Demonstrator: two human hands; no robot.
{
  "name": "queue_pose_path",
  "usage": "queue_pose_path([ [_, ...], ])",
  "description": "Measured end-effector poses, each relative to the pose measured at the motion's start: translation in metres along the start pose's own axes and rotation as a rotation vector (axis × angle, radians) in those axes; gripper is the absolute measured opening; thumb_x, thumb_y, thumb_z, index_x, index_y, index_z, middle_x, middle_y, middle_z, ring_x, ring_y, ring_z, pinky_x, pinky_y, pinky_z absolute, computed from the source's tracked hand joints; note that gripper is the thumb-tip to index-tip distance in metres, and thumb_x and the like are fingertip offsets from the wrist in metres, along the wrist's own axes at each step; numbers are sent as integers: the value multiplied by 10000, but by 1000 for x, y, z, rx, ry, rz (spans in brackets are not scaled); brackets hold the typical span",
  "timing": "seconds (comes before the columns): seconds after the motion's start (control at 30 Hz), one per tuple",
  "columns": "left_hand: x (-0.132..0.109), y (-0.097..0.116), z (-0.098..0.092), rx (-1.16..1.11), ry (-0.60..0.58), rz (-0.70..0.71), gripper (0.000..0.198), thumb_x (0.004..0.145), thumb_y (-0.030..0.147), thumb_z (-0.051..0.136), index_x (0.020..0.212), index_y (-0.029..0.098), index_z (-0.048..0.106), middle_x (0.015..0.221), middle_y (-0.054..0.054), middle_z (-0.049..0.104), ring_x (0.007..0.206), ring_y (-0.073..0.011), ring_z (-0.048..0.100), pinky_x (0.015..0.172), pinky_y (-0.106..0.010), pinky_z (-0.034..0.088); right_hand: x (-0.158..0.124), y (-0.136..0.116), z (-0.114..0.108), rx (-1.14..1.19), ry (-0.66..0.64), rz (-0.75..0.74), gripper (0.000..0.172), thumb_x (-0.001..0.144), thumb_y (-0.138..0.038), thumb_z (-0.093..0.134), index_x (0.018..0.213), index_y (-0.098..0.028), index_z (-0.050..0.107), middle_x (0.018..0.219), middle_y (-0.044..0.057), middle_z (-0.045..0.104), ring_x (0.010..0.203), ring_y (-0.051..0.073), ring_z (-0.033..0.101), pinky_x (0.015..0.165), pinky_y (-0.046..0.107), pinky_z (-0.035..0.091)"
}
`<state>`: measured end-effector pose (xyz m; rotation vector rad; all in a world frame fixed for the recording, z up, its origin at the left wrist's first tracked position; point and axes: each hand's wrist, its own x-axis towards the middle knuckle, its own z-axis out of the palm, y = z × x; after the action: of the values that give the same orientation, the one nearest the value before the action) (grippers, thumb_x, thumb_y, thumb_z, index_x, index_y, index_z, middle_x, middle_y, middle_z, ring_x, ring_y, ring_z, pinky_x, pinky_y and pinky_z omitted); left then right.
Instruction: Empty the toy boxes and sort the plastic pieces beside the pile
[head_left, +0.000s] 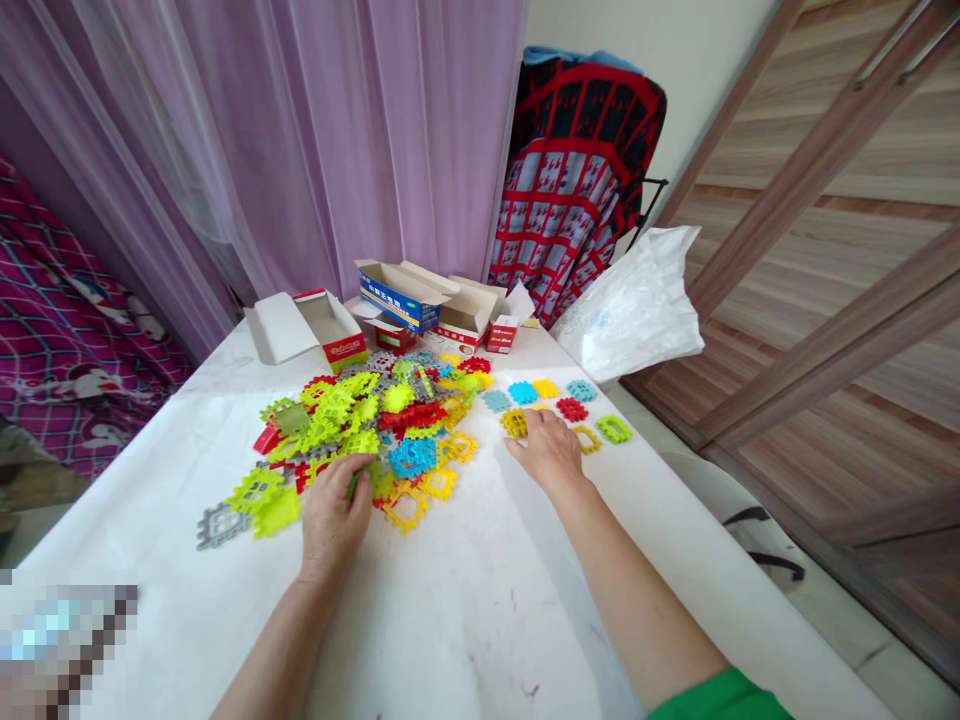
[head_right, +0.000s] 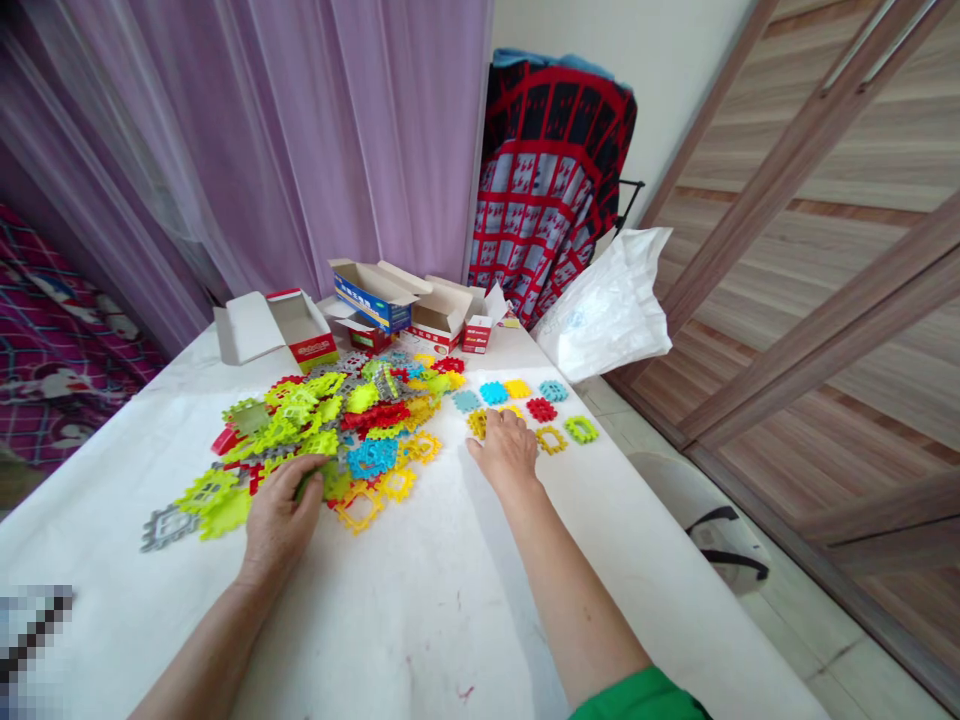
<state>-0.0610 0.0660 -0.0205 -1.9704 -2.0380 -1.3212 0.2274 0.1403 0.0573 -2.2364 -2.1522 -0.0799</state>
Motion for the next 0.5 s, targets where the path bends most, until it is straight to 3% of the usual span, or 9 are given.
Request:
queue_pose_path([
  [0.2, 0, 2, -1, 0, 12, 12, 259, 879, 302, 447, 970, 219, 675, 996, -59, 721, 920, -220, 672, 830, -350, 527, 11, 6, 4, -33, -25, 44, 505, 873, -521, 554, 1226, -159, 542, 1179, 165, 634, 1135, 308, 537, 890, 387, 397],
  [0.5, 0, 4, -3, 0, 18, 4, 261, 867, 297, 450, 960, 218, 680, 979, -57, 724, 913, -219, 672, 838, -354, 525, 17, 7, 8, -50, -40, 42, 420, 868, -417, 544, 1187, -146, 580, 1143, 160, 654, 1107, 312, 556, 842, 383, 423],
])
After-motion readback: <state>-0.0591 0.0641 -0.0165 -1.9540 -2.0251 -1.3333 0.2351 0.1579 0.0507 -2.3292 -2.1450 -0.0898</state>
